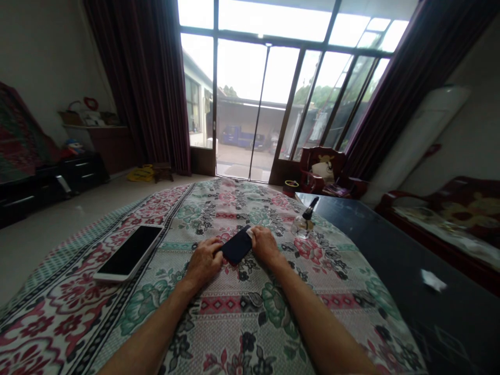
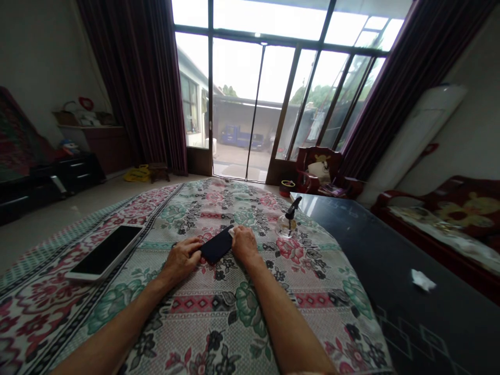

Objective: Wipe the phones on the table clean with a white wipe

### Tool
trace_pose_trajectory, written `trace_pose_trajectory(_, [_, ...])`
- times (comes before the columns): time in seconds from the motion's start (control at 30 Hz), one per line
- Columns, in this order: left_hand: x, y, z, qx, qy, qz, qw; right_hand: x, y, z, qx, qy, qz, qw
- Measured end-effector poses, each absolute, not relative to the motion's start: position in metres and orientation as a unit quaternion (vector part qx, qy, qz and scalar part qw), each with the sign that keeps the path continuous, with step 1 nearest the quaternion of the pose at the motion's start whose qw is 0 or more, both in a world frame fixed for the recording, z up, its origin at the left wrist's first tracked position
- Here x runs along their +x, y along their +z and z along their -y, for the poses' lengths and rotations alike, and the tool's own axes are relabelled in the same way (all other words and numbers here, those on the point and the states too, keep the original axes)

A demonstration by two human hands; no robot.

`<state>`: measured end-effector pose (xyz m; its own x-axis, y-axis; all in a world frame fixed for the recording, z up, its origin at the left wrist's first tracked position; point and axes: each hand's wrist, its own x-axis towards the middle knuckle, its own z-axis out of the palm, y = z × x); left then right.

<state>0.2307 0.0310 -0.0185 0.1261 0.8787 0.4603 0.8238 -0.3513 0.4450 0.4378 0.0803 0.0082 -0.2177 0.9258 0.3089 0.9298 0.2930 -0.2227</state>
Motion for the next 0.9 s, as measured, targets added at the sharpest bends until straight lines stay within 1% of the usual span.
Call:
trace_pose_trajectory(0.2, [0.241, -0.013, -0.021, 0.783, 0.288, -0.551, 0.023, 0.437, 0.01, -0.076, -0.599, -0.007, 0.776, 0.198])
trace_pose_trajectory(0.3, [0.246, -0.017, -0.017, 0.769, 0.281, -0.574, 0.016, 0.437, 0.009, -0.076, -0.6, -0.008, 0.774, 0.201])
trace_pose_trajectory(0.67, [0.241, -0.017, -0.02, 0.745, 0.292, -0.6, 0.024, 0.437, 0.007, -0.073, -0.6, -0.005, 0.777, 0.191])
trace_pose_trajectory(0.9, [0.243, -0.016, -0.022, 0.722, 0.33, -0.607, 0.039, 0.434, 0.004, -0.074, -0.588, -0.005, 0.785, 0.196])
